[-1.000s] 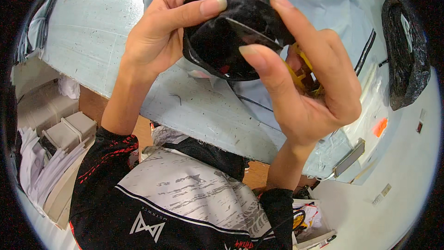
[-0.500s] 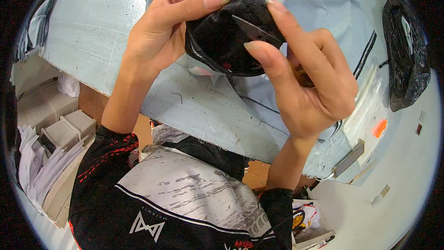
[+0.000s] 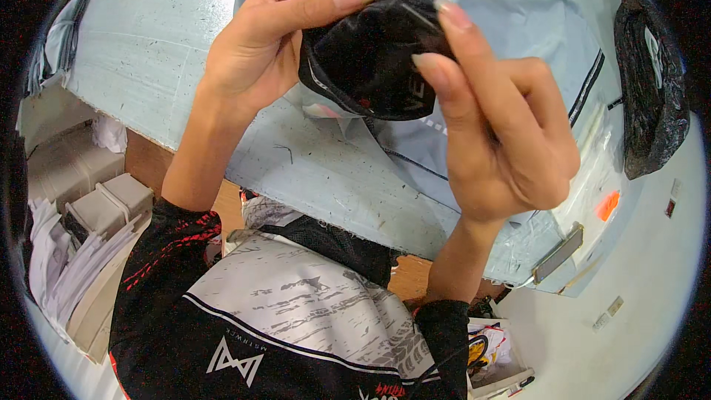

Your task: Trimming loose threads from jerseys and inspecting them on a workbench.

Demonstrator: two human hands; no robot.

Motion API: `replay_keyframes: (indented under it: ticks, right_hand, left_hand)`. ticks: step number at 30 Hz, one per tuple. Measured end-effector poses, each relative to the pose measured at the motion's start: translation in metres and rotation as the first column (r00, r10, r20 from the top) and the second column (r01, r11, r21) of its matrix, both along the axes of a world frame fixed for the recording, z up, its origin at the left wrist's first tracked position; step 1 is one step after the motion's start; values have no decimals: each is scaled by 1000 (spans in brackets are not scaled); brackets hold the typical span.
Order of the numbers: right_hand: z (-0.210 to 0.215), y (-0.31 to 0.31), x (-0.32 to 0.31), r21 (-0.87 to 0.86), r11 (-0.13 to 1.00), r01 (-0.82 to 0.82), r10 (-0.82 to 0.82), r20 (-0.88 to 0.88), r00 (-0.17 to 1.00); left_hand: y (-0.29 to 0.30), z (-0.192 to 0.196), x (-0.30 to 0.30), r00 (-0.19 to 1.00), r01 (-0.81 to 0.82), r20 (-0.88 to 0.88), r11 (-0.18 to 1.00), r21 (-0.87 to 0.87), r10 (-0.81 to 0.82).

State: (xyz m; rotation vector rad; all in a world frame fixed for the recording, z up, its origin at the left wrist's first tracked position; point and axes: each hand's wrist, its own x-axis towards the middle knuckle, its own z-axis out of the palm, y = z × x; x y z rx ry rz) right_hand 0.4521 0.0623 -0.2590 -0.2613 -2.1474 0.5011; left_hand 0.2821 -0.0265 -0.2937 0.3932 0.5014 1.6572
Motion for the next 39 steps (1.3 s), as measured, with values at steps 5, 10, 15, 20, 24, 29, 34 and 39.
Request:
replay_keyframes:
  ticks: [5,10,15,20,24,29,34,39]
  right_hand:
    - [-8,9,11,-334,937,100,-149,-123,981]
    - [-18,22,3,-876,428,-223,-121,-300,946]
    - [-26,16,11,-968,85,-235,130,-223,966]
    - [-22,3,5,-975,223,-9,103,14,995]
    - [-27,-21,3,-897,426,-117,53,-104,993]
    - [-11,-64,4,-813,507,-286,392,-79,917]
    - [-19,-104,-11,-569,710,-415,524,33,851]
    - [-5,-120,-5,-493,667,-558,670,70,739]
  left_hand:
    - [2,-1,0,999,1,54,1000,-3,0]
    - [3,-3,-7,996,-34,78,999,3,33]
    - [8,-12,-14,994,-82,73,996,29,79]
    - [0,8,-15,972,-197,-123,979,52,202]
    - [-27,22,-19,743,-289,-609,954,85,279]
    - [-111,35,-15,387,-251,-916,968,9,109]
    - [-162,43,-22,-386,-602,-913,715,355,129]
    - [-186,27,-22,-479,-661,-871,606,443,113]
